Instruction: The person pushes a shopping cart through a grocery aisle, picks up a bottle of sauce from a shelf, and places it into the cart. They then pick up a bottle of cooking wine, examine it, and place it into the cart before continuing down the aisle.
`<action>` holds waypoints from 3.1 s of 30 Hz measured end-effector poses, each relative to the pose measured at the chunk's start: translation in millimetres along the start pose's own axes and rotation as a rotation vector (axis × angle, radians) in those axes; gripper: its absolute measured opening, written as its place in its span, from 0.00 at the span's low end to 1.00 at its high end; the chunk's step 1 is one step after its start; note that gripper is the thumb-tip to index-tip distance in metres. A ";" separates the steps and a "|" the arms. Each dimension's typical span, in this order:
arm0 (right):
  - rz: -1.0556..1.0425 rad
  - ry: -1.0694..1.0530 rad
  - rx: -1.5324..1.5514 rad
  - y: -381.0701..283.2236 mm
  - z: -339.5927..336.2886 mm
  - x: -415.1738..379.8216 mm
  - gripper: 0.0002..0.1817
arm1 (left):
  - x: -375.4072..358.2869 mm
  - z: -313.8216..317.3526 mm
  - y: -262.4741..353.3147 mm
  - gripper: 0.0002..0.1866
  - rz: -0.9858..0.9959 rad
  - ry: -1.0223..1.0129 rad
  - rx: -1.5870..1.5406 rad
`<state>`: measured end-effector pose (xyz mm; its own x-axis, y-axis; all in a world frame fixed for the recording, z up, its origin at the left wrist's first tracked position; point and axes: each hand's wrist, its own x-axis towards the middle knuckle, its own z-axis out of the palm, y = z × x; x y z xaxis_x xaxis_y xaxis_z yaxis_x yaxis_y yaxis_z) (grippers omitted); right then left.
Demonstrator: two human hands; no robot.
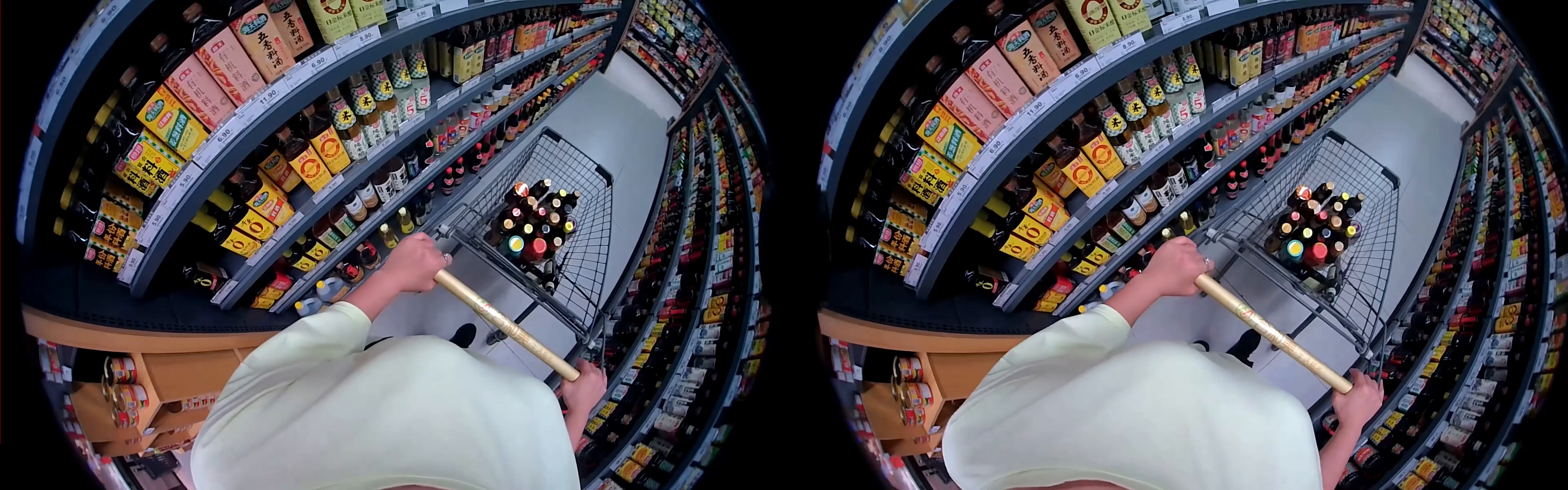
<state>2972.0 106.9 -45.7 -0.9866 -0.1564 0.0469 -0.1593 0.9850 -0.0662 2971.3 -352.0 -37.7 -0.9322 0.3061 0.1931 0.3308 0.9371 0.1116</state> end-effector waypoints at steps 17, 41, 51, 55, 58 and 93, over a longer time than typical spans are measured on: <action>0.009 -0.055 0.036 19.4 -3.6 69.1 0.19 | 77.5 14.4 -8.2 0.09 -0.054 0.083 0.030; -0.009 0.034 0.012 46.8 22.3 152.0 0.25 | 181.7 38.1 -55.1 0.08 0.023 0.170 0.018; 0.011 -0.096 -0.061 48.4 34.7 192.2 0.22 | 241.0 42.7 -95.1 0.05 0.087 0.157 -0.051; 0.064 -0.126 -0.036 35.3 20.6 213.4 0.23 | 265.6 45.7 -111.5 0.06 0.120 0.168 -0.084; 0.062 -0.099 -0.048 30.7 22.8 227.8 0.23 | 284.1 45.1 -119.6 0.06 0.125 0.180 -0.103; 0.127 0.082 -0.027 10.1 4.3 291.6 0.13 | 361.5 61.9 -144.1 0.05 0.199 0.188 -0.103</action>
<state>2682.5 71.0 -37.0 -0.9923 -0.0251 0.1215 -0.0313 0.9983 -0.0495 2577.5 -366.0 -44.3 -0.8073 0.4364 0.3971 0.5262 0.8371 0.1498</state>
